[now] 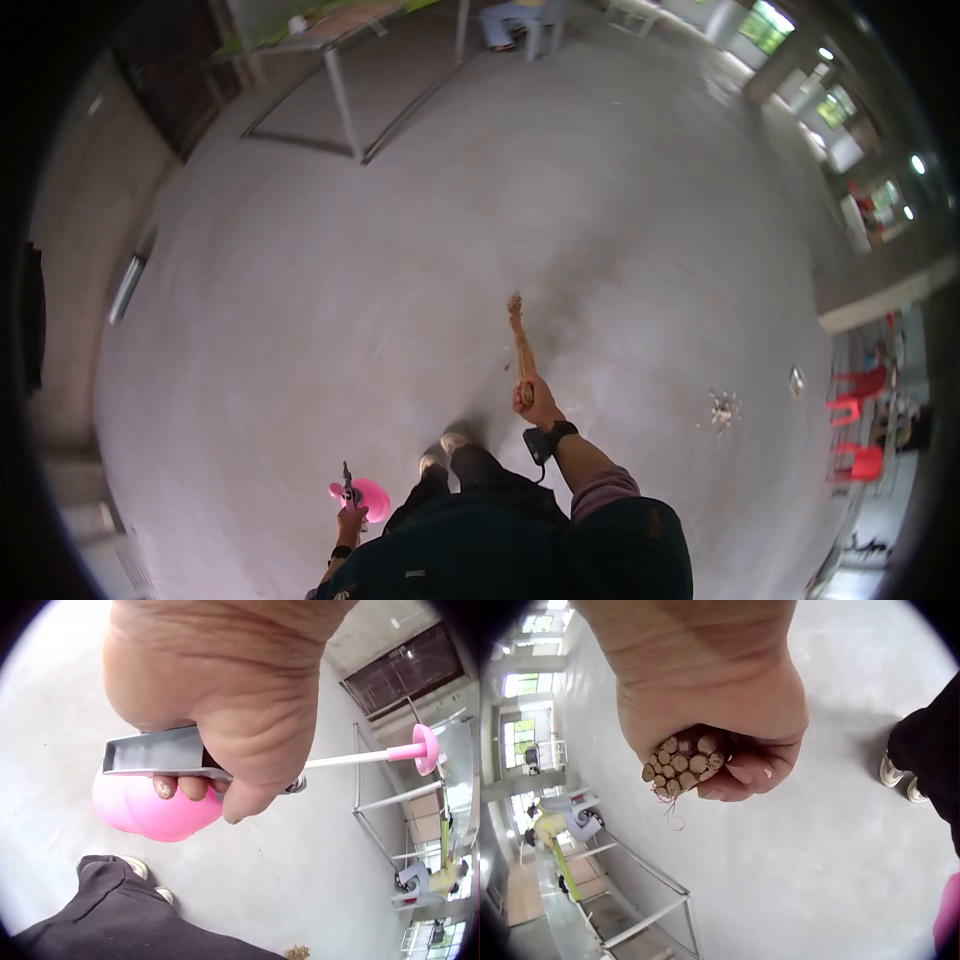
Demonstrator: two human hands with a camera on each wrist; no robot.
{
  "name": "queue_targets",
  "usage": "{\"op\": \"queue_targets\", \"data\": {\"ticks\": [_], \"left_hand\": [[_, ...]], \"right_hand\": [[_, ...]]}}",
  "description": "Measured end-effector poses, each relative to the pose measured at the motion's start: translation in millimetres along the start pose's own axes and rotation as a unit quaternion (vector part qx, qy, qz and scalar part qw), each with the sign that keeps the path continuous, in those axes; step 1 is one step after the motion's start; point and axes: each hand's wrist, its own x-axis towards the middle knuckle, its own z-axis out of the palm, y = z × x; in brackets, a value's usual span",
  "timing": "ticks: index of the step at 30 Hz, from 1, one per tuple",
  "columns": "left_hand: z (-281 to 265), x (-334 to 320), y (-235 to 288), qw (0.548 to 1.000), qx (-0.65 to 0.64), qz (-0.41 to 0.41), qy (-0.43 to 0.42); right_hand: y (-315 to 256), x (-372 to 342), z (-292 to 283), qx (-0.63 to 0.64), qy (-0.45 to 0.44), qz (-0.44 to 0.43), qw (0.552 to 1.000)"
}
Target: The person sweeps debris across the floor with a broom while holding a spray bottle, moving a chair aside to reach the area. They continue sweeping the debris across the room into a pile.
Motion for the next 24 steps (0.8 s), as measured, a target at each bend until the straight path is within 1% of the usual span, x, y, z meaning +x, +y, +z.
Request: {"op": "queue_targets", "data": {"ticks": [1,2,3,4,5,7,8,9,10,12,14,15,16,18,19,20,21,22,23,24], "left_hand": [[-12,46,22,1.000,0.026,0.009,-0.013],[-11,61,25,0.999,0.035,0.027,-0.031],[-16,75,30,0.999,0.016,0.023,-0.039],[-4,95,51,0.999,0.000,0.011,-0.046],[6,134,94,0.998,0.039,0.017,-0.051],[1,162,115,0.995,0.063,0.034,-0.074],[-17,158,134,0.992,0.080,0.034,-0.087],[-20,162,155,0.991,0.086,0.040,-0.093],[-19,170,171,0.989,0.087,0.042,-0.113],[-18,185,196,0.985,0.108,0.032,-0.131],[-19,181,227,0.979,0.116,0.054,-0.161],[-15,193,218,0.979,0.110,0.053,-0.164],[-18,193,223,0.979,0.112,0.056,-0.159],[-15,193,241,0.970,0.151,0.052,-0.183],[-13,204,239,0.964,0.162,0.067,-0.202],[-14,211,234,0.962,0.171,0.069,-0.202],[-14,216,239,0.948,0.194,0.118,-0.224],[-9,218,257,0.927,0.221,0.168,-0.252],[-2,214,268,0.915,0.257,0.188,-0.248],[8,231,268,0.902,0.279,0.193,-0.268]], "right_hand": [[8,19,14,0.005,0.027,0.008,1.000],[15,9,0,0.018,0.028,-0.015,0.999],[23,-4,-8,0.027,0.029,-0.016,0.999],[15,2,-15,0.035,0.033,-0.011,0.999],[-4,30,0,0.039,0.045,0.001,0.998],[5,16,-9,0.063,0.045,-0.012,0.997],[11,-12,4,0.076,0.047,-0.008,0.996],[14,-19,6,0.087,0.061,-0.018,0.994],[19,-19,6,0.095,0.070,-0.026,0.993],[28,-20,-3,0.152,0.099,-0.005,0.983],[32,-25,-6,0.173,0.117,0.003,0.978],[43,-24,-16,0.182,0.133,-0.003,0.974],[48,-30,-21,0.192,0.152,-0.006,0.969],[48,-34,-26,0.206,0.127,-0.020,0.970],[49,-34,-31,0.211,0.170,-0.047,0.962],[53,-36,-37,0.219,0.214,-0.074,0.949],[53,-38,-44,0.211,0.185,-0.094,0.955],[49,-36,-50,0.225,0.101,-0.092,0.965],[52,-36,-60,0.198,0.166,-0.079,0.963],[41,-50,-39,0.174,0.233,-0.064,0.955]]}}
